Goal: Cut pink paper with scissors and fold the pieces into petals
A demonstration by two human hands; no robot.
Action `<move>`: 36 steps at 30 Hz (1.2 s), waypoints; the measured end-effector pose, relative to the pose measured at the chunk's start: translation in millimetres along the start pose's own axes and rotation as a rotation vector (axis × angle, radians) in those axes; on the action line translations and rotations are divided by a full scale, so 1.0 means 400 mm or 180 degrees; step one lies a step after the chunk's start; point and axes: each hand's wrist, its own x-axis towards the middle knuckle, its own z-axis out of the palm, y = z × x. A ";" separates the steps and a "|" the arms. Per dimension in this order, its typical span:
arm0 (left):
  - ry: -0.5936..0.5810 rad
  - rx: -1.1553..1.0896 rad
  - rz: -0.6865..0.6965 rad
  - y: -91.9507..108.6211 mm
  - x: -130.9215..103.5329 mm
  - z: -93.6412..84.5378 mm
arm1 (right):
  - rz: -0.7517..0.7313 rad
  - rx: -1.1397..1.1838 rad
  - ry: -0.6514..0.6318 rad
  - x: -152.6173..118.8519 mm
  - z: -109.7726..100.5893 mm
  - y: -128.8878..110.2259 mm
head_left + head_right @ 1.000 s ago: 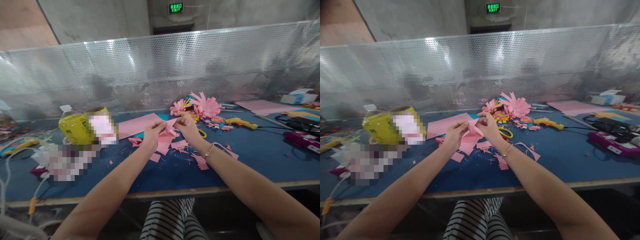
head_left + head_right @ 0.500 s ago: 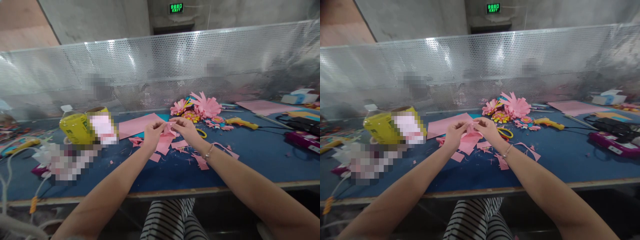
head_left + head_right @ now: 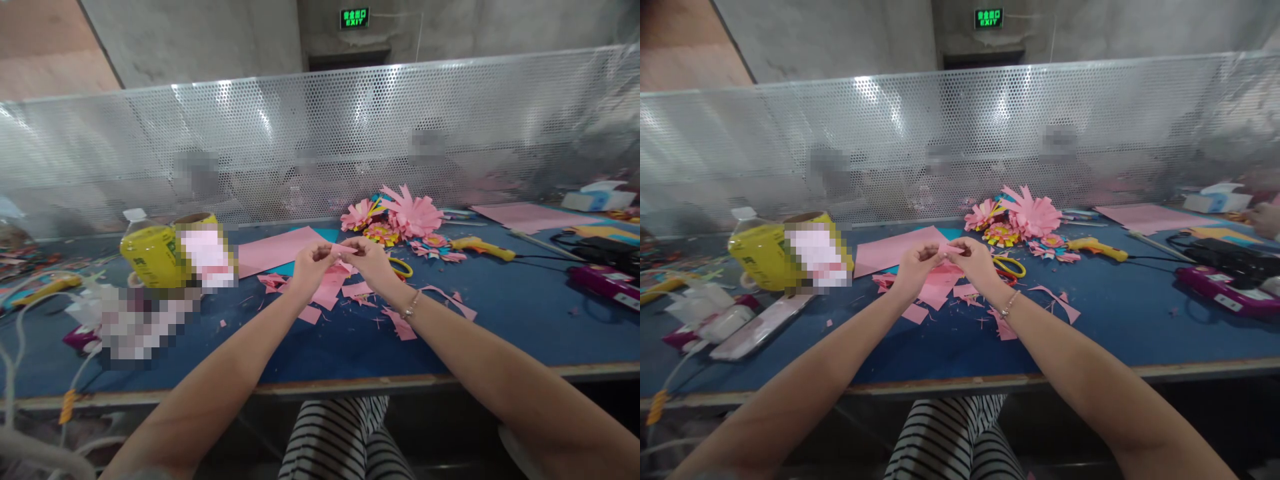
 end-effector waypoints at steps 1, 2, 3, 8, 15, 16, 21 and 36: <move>-0.0017 -0.0037 -0.0064 0.000 0.000 0.001 | -0.0018 -0.0028 0.0050 0.000 0.000 0.002; -0.0006 -0.0060 -0.0121 0.001 -0.001 0.001 | -0.0039 -0.0074 0.0097 0.001 -0.001 0.003; 0.0022 -0.0075 -0.0171 0.001 0.000 0.001 | -0.0058 -0.0120 0.0143 0.001 -0.002 0.005; 0.0033 -0.0121 -0.0360 -0.008 0.008 -0.007 | 0.0022 -0.0230 0.0167 0.005 -0.003 0.006; -0.0008 -0.0263 -0.0508 -0.011 0.015 -0.014 | 0.0367 0.0378 0.0043 0.011 -0.009 0.008; -0.0001 -0.0293 -0.0538 -0.010 0.015 -0.014 | 0.0361 0.0335 0.0061 0.012 -0.012 0.008; -0.0120 -0.0330 -0.0551 -0.005 0.015 -0.016 | 0.0191 0.0090 0.0017 0.014 -0.024 -0.003; -0.0045 0.0778 0.0177 0.008 0.011 -0.022 | 0.0134 -0.0021 -0.0231 0.005 -0.007 -0.004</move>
